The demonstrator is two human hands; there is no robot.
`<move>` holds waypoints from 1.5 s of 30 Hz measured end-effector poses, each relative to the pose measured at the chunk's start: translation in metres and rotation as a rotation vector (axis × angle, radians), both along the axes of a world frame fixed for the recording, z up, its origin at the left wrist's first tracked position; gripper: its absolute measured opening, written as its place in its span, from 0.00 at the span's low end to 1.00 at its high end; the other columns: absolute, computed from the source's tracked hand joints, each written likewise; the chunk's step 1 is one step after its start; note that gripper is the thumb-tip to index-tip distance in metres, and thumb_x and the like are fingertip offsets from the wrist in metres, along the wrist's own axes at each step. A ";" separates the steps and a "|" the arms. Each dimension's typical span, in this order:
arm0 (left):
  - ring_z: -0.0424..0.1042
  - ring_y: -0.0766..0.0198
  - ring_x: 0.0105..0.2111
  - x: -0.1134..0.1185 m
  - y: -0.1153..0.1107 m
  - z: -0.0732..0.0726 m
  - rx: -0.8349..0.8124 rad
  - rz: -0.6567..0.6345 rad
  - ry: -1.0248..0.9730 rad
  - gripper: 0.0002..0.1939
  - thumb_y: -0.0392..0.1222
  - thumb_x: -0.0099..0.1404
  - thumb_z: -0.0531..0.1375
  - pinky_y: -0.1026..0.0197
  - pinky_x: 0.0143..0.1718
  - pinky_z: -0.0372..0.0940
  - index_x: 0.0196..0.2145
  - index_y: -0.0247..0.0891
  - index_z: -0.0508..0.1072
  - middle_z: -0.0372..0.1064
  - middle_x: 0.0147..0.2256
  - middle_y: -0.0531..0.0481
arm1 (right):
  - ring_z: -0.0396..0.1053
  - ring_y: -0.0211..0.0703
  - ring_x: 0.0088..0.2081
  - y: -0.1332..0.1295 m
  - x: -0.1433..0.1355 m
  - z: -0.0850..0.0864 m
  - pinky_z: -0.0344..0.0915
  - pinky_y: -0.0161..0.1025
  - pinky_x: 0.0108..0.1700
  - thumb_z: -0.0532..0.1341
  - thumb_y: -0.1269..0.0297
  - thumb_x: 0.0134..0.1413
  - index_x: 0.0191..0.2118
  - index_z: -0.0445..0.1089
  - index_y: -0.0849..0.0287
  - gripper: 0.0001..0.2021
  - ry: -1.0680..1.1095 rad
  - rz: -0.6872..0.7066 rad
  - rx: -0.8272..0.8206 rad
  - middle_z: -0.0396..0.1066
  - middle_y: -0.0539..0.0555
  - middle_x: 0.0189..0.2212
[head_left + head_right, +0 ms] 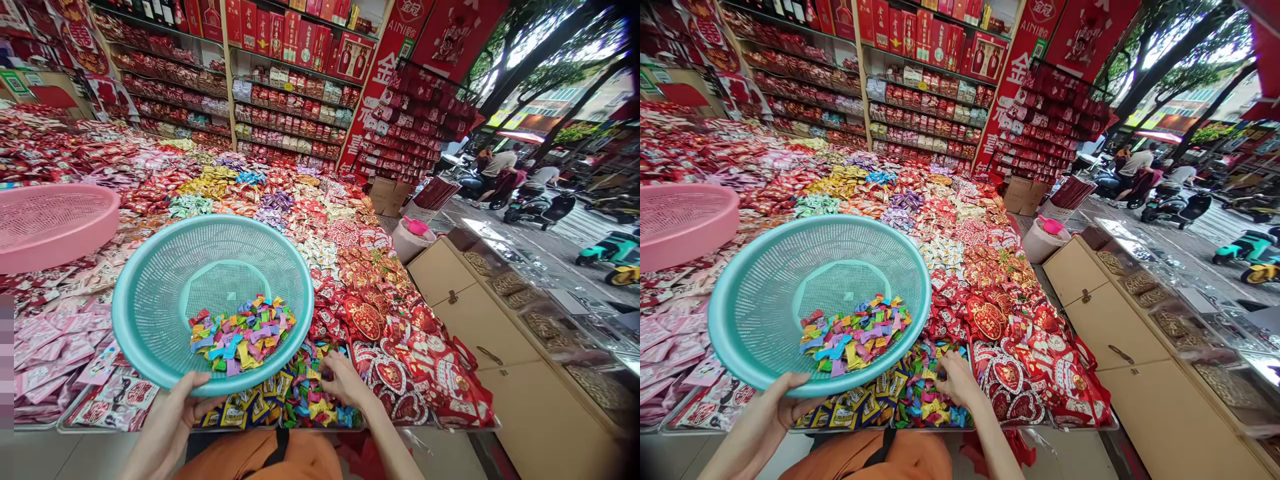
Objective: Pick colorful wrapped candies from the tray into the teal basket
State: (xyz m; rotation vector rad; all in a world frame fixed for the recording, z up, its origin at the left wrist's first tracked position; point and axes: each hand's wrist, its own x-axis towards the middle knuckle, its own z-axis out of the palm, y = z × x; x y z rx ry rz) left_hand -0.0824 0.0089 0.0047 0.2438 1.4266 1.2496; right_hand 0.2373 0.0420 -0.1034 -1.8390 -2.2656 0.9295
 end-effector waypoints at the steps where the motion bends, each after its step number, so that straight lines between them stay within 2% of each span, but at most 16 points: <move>1: 0.76 0.55 0.30 0.000 0.000 -0.001 0.005 0.000 0.000 0.06 0.31 0.48 0.67 0.53 0.33 0.75 0.26 0.33 0.75 0.78 0.34 0.46 | 0.63 0.46 0.42 0.000 0.001 0.003 0.58 0.39 0.44 0.62 0.67 0.49 0.37 0.71 0.56 0.07 0.017 -0.008 0.008 0.67 0.53 0.37; 4: 0.76 0.56 0.30 0.000 0.001 -0.002 0.009 0.005 0.000 0.06 0.32 0.48 0.67 0.53 0.33 0.75 0.25 0.33 0.74 0.78 0.34 0.46 | 0.63 0.45 0.41 0.001 0.006 0.022 0.59 0.39 0.44 0.62 0.67 0.50 0.36 0.69 0.56 0.06 0.098 -0.047 0.034 0.67 0.51 0.37; 8: 0.76 0.57 0.29 0.000 0.001 -0.004 -0.002 -0.013 -0.009 0.05 0.32 0.48 0.67 0.53 0.33 0.75 0.24 0.33 0.74 0.77 0.32 0.47 | 0.63 0.45 0.42 0.008 0.005 0.068 0.60 0.41 0.46 0.61 0.66 0.54 0.36 0.68 0.56 0.03 0.211 -0.072 0.146 0.67 0.51 0.37; 11: 0.76 0.56 0.29 0.002 0.001 -0.004 -0.007 -0.027 -0.002 0.04 0.32 0.48 0.67 0.52 0.34 0.75 0.24 0.33 0.75 0.77 0.31 0.46 | 0.63 0.44 0.43 0.016 -0.012 0.100 0.60 0.41 0.46 0.61 0.65 0.56 0.36 0.68 0.55 0.02 0.276 -0.028 0.249 0.67 0.51 0.37; 14: 0.76 0.56 0.30 0.007 0.001 0.000 -0.026 -0.021 -0.002 0.04 0.32 0.48 0.66 0.51 0.34 0.75 0.23 0.33 0.74 0.76 0.30 0.46 | 0.63 0.44 0.44 0.024 -0.042 0.113 0.60 0.40 0.47 0.63 0.64 0.56 0.38 0.69 0.54 0.04 0.316 0.070 0.297 0.67 0.50 0.38; 17: 0.75 0.57 0.29 0.013 0.000 0.007 -0.049 -0.005 -0.006 0.03 0.31 0.48 0.66 0.50 0.34 0.75 0.22 0.33 0.74 0.76 0.29 0.46 | 0.63 0.43 0.44 0.030 -0.071 0.109 0.59 0.40 0.48 0.64 0.65 0.55 0.40 0.69 0.54 0.06 0.293 0.168 0.313 0.66 0.50 0.38; 20: 0.74 0.59 0.28 0.014 -0.002 0.009 -0.051 0.008 -0.011 0.05 0.32 0.48 0.66 0.50 0.35 0.75 0.20 0.34 0.73 0.74 0.27 0.48 | 0.62 0.44 0.44 0.033 -0.084 0.106 0.59 0.41 0.48 0.65 0.64 0.55 0.41 0.70 0.55 0.08 0.259 0.217 0.311 0.66 0.51 0.39; 24: 0.74 0.58 0.29 0.008 -0.004 0.003 -0.038 -0.019 -0.019 0.04 0.33 0.48 0.67 0.51 0.36 0.74 0.22 0.34 0.75 0.75 0.29 0.49 | 0.62 0.46 0.46 0.032 -0.068 0.111 0.59 0.42 0.48 0.66 0.59 0.55 0.49 0.67 0.52 0.17 0.276 0.155 0.347 0.66 0.52 0.42; 27: 0.75 0.57 0.30 0.002 -0.002 -0.003 -0.033 -0.012 -0.013 0.04 0.33 0.48 0.67 0.52 0.35 0.75 0.22 0.34 0.75 0.76 0.29 0.48 | 0.63 0.46 0.44 0.028 -0.042 0.111 0.59 0.42 0.47 0.63 0.59 0.57 0.47 0.67 0.54 0.13 0.275 0.034 0.398 0.67 0.52 0.40; 29: 0.76 0.56 0.30 0.001 0.000 -0.003 -0.023 -0.003 -0.013 0.03 0.32 0.48 0.67 0.51 0.34 0.75 0.22 0.33 0.74 0.76 0.30 0.47 | 0.64 0.46 0.43 0.021 -0.026 0.101 0.59 0.43 0.47 0.61 0.61 0.59 0.43 0.68 0.54 0.07 0.242 -0.011 0.388 0.68 0.52 0.39; 32: 0.76 0.54 0.31 0.003 0.003 0.003 -0.022 0.017 -0.004 0.03 0.31 0.48 0.66 0.51 0.33 0.75 0.23 0.33 0.75 0.77 0.31 0.47 | 0.64 0.46 0.42 0.008 -0.011 0.074 0.60 0.43 0.46 0.60 0.65 0.59 0.38 0.69 0.54 0.02 0.160 -0.030 0.299 0.68 0.52 0.38; 35: 0.76 0.53 0.32 0.005 0.005 0.009 -0.037 0.036 0.004 0.02 0.30 0.48 0.65 0.51 0.34 0.75 0.21 0.32 0.75 0.77 0.30 0.45 | 0.63 0.46 0.42 -0.004 -0.010 0.044 0.60 0.41 0.44 0.61 0.68 0.57 0.36 0.69 0.54 0.02 0.100 -0.031 0.187 0.67 0.52 0.37; 38: 0.77 0.52 0.31 0.005 0.005 0.010 -0.040 0.043 0.003 0.02 0.30 0.47 0.65 0.50 0.35 0.75 0.22 0.32 0.75 0.77 0.31 0.44 | 0.63 0.47 0.43 -0.011 -0.016 0.022 0.59 0.41 0.46 0.61 0.70 0.55 0.35 0.69 0.54 0.04 0.085 -0.011 0.117 0.67 0.51 0.37; 41: 0.77 0.52 0.31 0.004 0.004 0.010 -0.047 0.041 0.011 0.01 0.31 0.48 0.65 0.50 0.35 0.75 0.22 0.32 0.75 0.77 0.31 0.44 | 0.63 0.46 0.44 -0.011 -0.023 0.011 0.58 0.40 0.46 0.60 0.71 0.54 0.35 0.70 0.54 0.05 0.081 0.010 0.074 0.68 0.51 0.38; 45: 0.77 0.52 0.33 0.003 0.002 0.009 -0.051 0.036 0.012 0.03 0.31 0.49 0.64 0.52 0.34 0.75 0.20 0.33 0.75 0.77 0.30 0.45 | 0.63 0.46 0.43 -0.008 -0.028 0.007 0.57 0.40 0.44 0.61 0.73 0.53 0.36 0.71 0.55 0.06 0.079 0.034 0.061 0.68 0.52 0.38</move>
